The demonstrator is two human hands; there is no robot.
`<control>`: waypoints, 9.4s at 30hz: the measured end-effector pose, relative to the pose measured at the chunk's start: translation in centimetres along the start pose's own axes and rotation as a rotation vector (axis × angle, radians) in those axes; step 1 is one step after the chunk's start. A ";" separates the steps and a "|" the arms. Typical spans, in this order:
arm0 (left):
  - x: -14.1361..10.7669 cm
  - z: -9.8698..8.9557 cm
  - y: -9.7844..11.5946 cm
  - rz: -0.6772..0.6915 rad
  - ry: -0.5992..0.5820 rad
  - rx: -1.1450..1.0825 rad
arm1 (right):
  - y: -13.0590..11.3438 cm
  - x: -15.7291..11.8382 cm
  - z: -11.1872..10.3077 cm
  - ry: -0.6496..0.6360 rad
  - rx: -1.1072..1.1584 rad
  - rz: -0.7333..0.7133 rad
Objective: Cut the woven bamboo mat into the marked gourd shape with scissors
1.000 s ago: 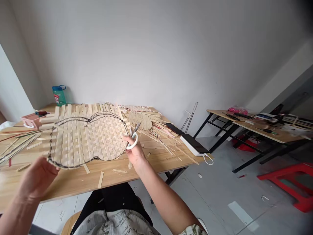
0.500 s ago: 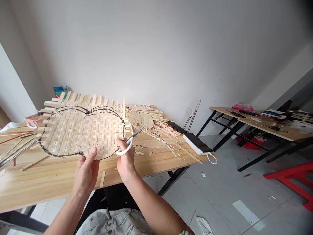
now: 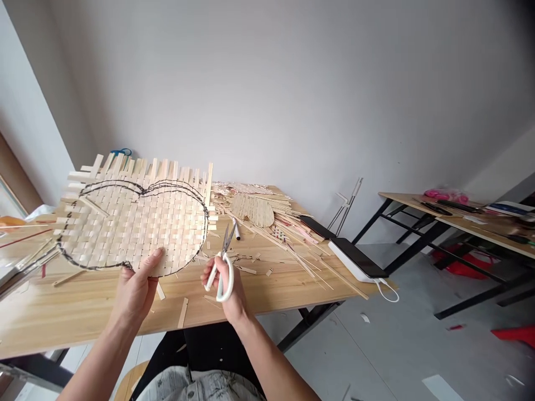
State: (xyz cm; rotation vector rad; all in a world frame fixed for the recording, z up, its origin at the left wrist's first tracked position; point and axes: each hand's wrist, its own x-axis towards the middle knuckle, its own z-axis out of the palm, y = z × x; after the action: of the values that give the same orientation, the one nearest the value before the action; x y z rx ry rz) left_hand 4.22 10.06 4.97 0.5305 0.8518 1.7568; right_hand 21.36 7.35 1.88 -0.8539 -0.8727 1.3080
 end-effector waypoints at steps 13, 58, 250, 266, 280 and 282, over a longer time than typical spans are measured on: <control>0.0 0.6 -1.3 0.046 -0.052 0.109 | -2.0 -0.1 -0.2 -0.066 -0.590 -0.060; -0.7 -1.2 -2.4 -0.035 0.079 0.120 | -1.0 0.3 -0.1 0.076 -0.356 0.009; 1.4 -6.1 2.5 -0.237 -0.153 0.278 | -2.4 -0.2 -2.0 -0.260 -0.383 0.142; 1.4 -6.4 2.5 -0.221 -0.158 0.375 | -1.7 -0.4 -2.5 -0.226 -0.341 0.107; 2.2 -6.8 2.8 -0.266 -0.095 0.369 | -1.7 -0.7 -2.2 -0.164 -0.387 0.124; 2.1 -6.8 2.9 -0.274 -0.112 0.365 | -1.9 -0.9 -2.1 -0.160 -0.397 0.116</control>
State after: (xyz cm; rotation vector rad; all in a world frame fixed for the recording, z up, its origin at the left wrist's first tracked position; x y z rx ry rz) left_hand -3.09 9.56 2.65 0.7071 1.1166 1.3167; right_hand 23.98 6.30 2.66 -1.1326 -1.2511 1.3374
